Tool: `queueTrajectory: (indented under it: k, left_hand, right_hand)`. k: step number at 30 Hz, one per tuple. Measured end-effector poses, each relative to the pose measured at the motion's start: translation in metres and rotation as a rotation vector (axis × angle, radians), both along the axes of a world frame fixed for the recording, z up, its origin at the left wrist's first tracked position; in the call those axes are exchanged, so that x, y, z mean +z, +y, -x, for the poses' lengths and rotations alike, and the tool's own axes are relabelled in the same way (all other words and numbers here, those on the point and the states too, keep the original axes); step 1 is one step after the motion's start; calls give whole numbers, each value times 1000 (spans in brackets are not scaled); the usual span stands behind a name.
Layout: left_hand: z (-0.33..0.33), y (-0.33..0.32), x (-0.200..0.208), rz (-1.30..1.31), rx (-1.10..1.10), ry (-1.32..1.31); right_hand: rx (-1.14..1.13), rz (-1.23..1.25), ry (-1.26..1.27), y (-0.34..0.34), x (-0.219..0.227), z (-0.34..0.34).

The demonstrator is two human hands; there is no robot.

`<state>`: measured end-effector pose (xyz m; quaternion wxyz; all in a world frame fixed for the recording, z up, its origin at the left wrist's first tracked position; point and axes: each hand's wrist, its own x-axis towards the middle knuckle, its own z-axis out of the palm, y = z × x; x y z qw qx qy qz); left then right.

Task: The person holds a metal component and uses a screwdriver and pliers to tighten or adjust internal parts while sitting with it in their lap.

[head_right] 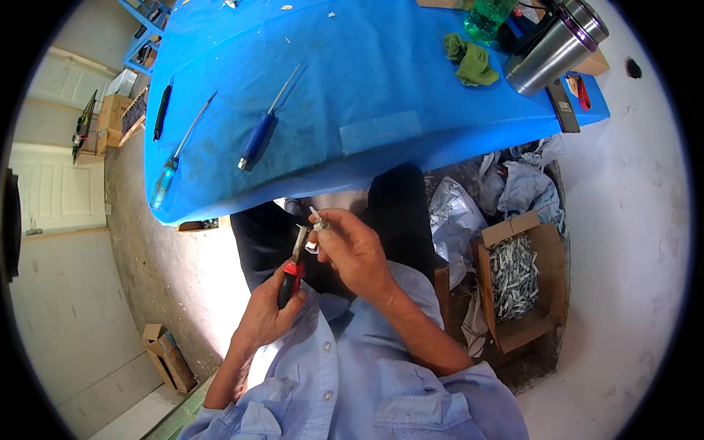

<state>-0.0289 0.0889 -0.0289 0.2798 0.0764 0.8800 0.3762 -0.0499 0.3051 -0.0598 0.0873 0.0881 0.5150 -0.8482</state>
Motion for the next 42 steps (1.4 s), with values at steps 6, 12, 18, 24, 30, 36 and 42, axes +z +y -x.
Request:
queueTrajectory:
  k: [6,12,18,24,30,36,42]
  left_hand:
    - [-3,-1,-7,-122,47,-4]
    - [7,5,14,71,-103,104]
    - [8,10,20,32,-50,-115]
    - [6,2,9,-23,-131,-88]
    - [8,-3,2,-128,-132,-129]
    - [8,-4,4,-190,11,-221]
    - [13,5,12,-107,-33,60]
  right_hand:
    - [25,-38,-17,1,1,-1]
    - [-1,-28,-7,-2,-7,0]
    - [10,-82,-30,6,-5,6]
    - [130,18,-126,11,-14,9]
    - [128,363,-253,14,-26,8]
    - [45,411,-236,15,-32,11]
    - [26,274,-297,8,-22,12]
